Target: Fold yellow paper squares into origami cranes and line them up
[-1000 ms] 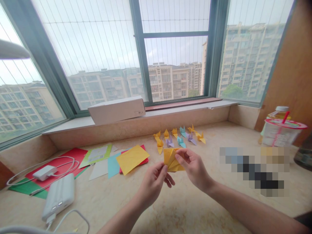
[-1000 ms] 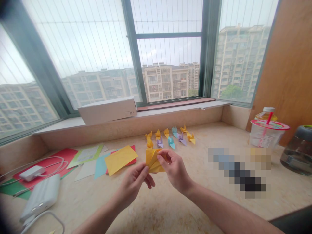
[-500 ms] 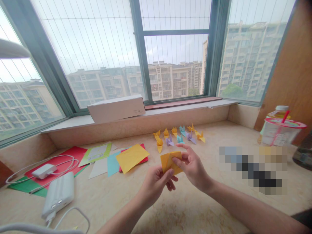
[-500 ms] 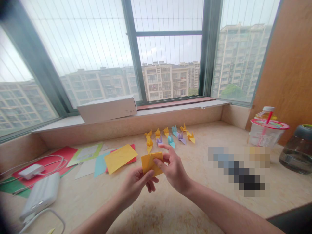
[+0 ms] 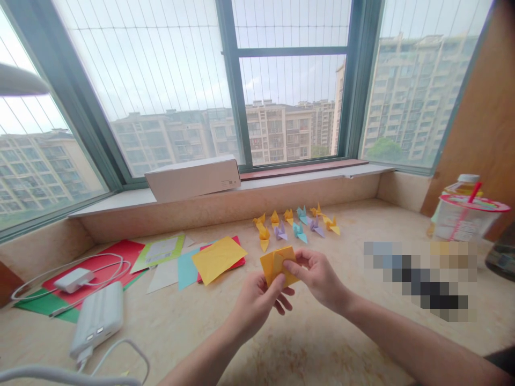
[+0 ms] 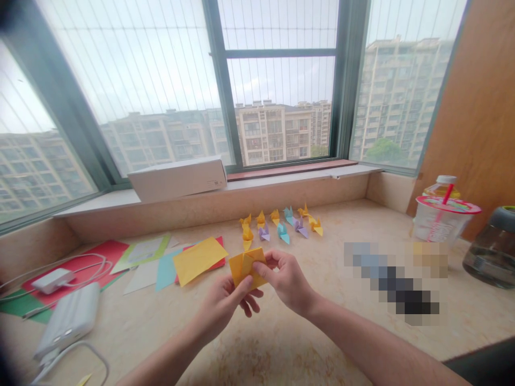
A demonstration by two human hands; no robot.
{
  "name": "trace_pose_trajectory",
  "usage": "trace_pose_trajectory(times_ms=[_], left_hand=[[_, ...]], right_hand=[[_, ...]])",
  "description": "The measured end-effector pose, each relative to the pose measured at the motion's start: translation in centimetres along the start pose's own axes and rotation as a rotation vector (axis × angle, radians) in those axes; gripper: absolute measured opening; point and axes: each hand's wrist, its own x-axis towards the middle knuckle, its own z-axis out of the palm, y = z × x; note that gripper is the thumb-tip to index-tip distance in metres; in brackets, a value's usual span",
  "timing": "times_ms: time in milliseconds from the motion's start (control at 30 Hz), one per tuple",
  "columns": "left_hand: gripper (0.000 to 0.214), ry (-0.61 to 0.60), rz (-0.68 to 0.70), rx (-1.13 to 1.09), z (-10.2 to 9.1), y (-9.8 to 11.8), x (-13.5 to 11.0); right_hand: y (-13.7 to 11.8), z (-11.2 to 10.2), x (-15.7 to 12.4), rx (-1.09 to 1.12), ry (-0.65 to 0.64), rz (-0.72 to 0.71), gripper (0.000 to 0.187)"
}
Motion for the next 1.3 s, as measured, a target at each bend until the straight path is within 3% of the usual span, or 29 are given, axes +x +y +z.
trace_pose_trajectory(times_ms=[333,567,667,833,933,1100,1300], left_hand=[[0.060,0.097,0.003,0.084,0.2,-0.8,0.2],[0.049,0.115,0.086,0.199,0.6,-1.0,-0.1],[0.044,0.100,0.128,0.180,0.8,-0.7,-0.2],[0.043,0.085,0.134,0.127,0.9,-0.6,-0.2],[0.044,0.113,0.122,0.076,0.8,-0.5,-0.1],[0.045,0.133,0.117,0.018,0.7,0.4,-0.2],[0.047,0.094,0.146,0.037,0.4,0.4,-0.4]], right_hand=[[0.6,0.6,-0.1,0.060,0.031,-0.022,0.032],[1.0,0.5,-0.6,-0.229,0.147,-0.156,0.023],[0.9,0.6,-0.7,-0.232,0.128,-0.186,0.019],[1.0,0.7,-0.8,-0.201,0.214,-0.223,0.015],[0.9,0.6,-0.9,-0.284,0.122,-0.358,0.012],[0.8,0.5,-0.7,-0.349,-0.077,-0.507,0.032],[1.2,0.0,-0.6,-0.360,-0.091,-0.575,0.038]])
